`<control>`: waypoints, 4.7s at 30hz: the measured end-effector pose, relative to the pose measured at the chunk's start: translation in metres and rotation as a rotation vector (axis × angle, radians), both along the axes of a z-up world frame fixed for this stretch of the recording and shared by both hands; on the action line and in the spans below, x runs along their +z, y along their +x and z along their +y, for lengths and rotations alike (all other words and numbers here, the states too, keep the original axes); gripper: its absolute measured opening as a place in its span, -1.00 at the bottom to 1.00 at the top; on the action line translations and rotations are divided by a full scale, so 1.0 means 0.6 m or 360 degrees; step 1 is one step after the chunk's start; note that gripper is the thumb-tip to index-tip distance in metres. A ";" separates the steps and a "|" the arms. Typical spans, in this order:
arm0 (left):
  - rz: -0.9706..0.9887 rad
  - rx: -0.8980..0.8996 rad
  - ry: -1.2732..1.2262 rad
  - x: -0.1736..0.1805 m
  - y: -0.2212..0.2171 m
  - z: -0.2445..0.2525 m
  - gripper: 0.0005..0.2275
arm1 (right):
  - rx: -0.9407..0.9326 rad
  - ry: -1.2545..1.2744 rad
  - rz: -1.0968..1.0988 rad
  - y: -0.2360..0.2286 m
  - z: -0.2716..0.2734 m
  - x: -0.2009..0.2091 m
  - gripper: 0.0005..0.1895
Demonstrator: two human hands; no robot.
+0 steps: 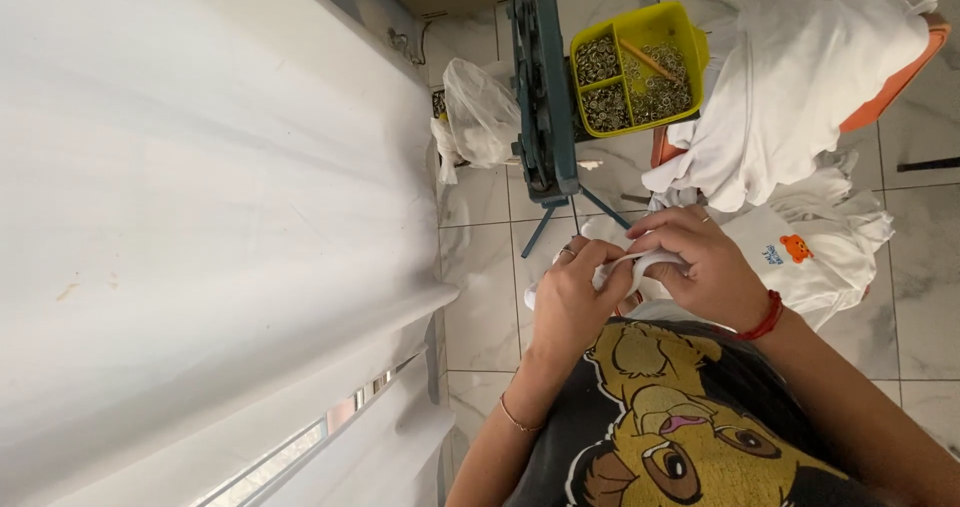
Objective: Attaching metal snaps to white fabric garments using a manual press machine and adjusting them with small pliers.
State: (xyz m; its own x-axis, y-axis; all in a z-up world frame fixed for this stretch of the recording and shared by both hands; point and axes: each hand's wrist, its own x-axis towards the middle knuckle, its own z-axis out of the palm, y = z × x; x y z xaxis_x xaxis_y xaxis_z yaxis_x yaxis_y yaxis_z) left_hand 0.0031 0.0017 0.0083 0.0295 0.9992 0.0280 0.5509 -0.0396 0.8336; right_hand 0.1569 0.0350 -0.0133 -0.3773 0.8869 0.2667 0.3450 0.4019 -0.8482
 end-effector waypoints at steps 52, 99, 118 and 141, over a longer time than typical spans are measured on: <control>-0.0040 0.0050 -0.0100 -0.008 -0.028 0.049 -0.85 | -0.0067 -0.0262 0.0127 -0.041 0.051 0.002 -0.93; -0.0002 -0.0180 -0.0194 -0.005 -0.062 0.085 -0.80 | 0.0067 -0.0236 0.0012 -0.041 0.075 -0.020 -0.88; 0.0084 -0.0167 -0.0145 -0.035 -0.060 0.075 -0.77 | -0.0122 0.0503 -0.0972 -0.032 0.358 -0.162 -0.82; 0.0092 -0.0189 -0.0229 -0.045 -0.085 0.057 -0.75 | -0.0283 0.0333 -0.0660 -0.064 0.305 -0.122 -0.88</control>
State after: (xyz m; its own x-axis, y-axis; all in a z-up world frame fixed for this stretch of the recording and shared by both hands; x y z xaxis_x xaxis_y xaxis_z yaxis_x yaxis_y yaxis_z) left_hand -0.0479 0.0361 -0.0186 0.1447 0.9822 -0.1198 0.5968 0.0100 0.8024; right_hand 0.1184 0.2181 -0.0862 -0.3371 0.8907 0.3051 0.7148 0.4530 -0.5328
